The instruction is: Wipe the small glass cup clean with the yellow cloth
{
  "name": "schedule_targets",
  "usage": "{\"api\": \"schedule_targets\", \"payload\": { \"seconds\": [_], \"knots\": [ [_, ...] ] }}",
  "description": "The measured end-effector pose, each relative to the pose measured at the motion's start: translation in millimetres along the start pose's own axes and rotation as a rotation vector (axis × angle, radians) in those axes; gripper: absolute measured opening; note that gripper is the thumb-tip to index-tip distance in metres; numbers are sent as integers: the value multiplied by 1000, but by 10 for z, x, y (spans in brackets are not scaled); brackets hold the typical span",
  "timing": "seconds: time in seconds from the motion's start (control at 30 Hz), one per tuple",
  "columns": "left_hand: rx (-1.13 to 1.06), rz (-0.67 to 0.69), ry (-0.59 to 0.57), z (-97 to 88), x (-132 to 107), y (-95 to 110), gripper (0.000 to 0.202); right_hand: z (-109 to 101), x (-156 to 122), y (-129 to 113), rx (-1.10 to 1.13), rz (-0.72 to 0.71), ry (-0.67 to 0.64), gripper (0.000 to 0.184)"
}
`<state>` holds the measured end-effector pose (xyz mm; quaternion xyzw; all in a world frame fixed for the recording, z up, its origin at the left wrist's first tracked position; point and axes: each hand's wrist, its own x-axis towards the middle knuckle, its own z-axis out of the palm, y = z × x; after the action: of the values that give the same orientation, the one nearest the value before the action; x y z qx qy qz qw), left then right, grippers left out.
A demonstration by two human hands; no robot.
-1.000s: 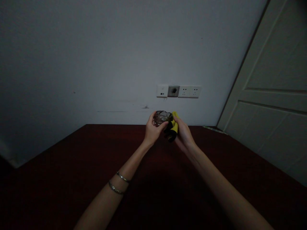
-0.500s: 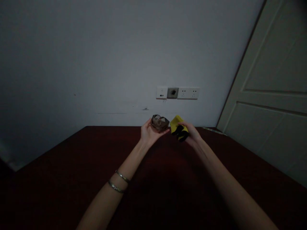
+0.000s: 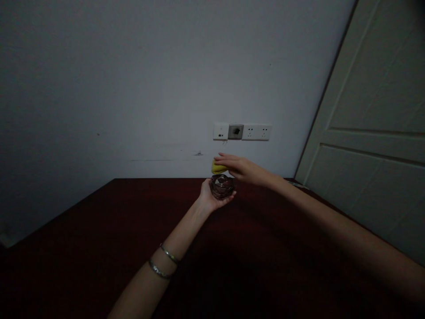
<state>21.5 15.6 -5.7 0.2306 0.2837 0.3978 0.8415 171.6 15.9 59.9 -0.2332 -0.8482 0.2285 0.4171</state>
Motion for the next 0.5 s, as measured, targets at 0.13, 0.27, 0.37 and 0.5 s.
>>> {"api": "schedule_targets", "payload": {
  "seconds": [0.13,0.27,0.37,0.5],
  "knots": [
    [12,-14,-9,16,0,-19,41,24,89,-26,-204,-18,-246,64],
    [28,-63,-21,-8,35,-42,45,18,101,-13,-288,-74,-266,63],
    [-6,-94,-35,-31,62,-63,47,-30,72,9,-422,-89,-351,54],
    [-82,-101,-11,-46,69,-84,51,-115,-33,46,-707,-71,-535,47]
  ]
}}
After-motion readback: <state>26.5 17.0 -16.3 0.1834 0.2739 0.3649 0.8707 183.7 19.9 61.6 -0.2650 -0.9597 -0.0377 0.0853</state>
